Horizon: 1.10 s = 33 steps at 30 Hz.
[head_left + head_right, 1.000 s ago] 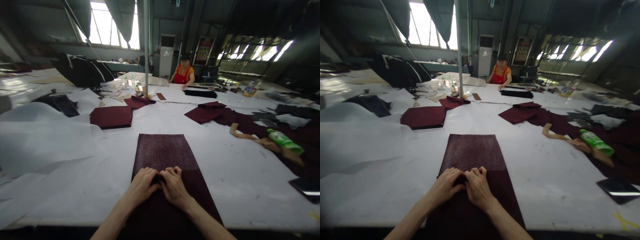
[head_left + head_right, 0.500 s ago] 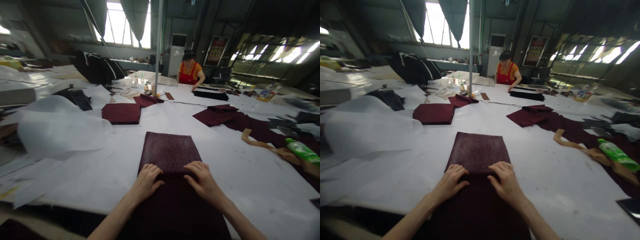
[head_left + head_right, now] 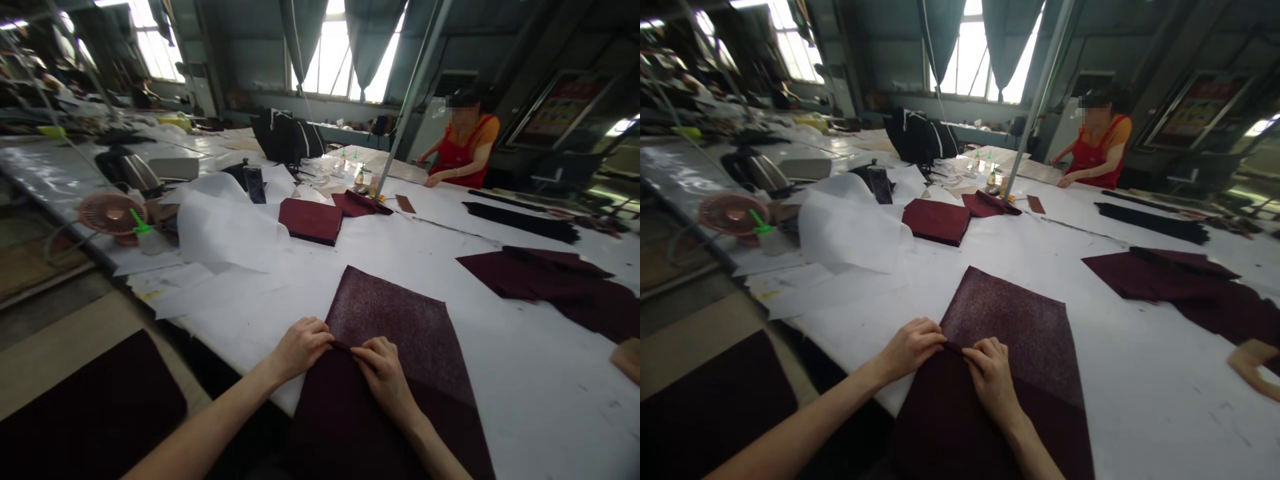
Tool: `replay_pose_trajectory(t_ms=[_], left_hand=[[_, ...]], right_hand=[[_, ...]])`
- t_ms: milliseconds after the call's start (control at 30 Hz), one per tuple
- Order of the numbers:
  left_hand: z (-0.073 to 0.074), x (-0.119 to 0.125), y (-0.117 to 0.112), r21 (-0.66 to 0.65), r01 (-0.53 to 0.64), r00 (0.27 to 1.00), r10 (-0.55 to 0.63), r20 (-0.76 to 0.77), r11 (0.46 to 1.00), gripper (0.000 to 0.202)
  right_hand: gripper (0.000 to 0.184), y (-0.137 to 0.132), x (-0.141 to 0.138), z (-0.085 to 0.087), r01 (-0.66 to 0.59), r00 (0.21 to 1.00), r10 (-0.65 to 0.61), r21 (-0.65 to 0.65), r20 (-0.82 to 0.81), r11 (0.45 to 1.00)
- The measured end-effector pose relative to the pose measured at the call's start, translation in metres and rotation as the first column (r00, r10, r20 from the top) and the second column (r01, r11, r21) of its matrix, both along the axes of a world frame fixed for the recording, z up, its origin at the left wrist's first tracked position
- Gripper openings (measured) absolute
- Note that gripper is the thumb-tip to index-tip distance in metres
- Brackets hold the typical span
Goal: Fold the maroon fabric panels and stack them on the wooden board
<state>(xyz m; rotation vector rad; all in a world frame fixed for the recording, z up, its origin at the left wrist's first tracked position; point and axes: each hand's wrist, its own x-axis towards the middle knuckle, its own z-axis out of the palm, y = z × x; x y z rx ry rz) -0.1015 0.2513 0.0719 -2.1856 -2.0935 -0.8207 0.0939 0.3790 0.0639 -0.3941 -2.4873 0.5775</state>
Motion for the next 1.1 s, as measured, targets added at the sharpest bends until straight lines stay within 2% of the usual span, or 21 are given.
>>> replay_pose_trajectory(t_ms=[167, 367, 667, 1100], left_hand=[[-0.011, -0.004, -0.009, 0.056, 0.055, 0.995, -0.049, -0.089, 0.997, 0.027], [-0.019, -0.005, -0.013, 0.059, 0.086, 0.986, -0.076, -0.15, 0.995, 0.03], [-0.017, -0.005, -0.014, 0.057, 0.143, 0.968, -0.127, -0.216, 0.988, 0.029], [-0.016, -0.004, -0.014, 0.015, 0.157, 0.946, -0.146, -0.289, 0.987, 0.028]], right_hand=[[0.03, 0.0, 0.003, -0.008, -0.023, 1.0, 0.024, 0.095, -0.01, 0.995], [0.036, -0.003, 0.005, -0.007, -0.054, 0.998, 0.051, 0.167, 0.022, 0.985], [0.039, -0.007, 0.005, -0.008, -0.065, 0.997, 0.055, 0.215, 0.052, 0.974], [0.041, -0.009, 0.005, -0.008, -0.083, 0.995, 0.066, 0.255, 0.075, 0.963]])
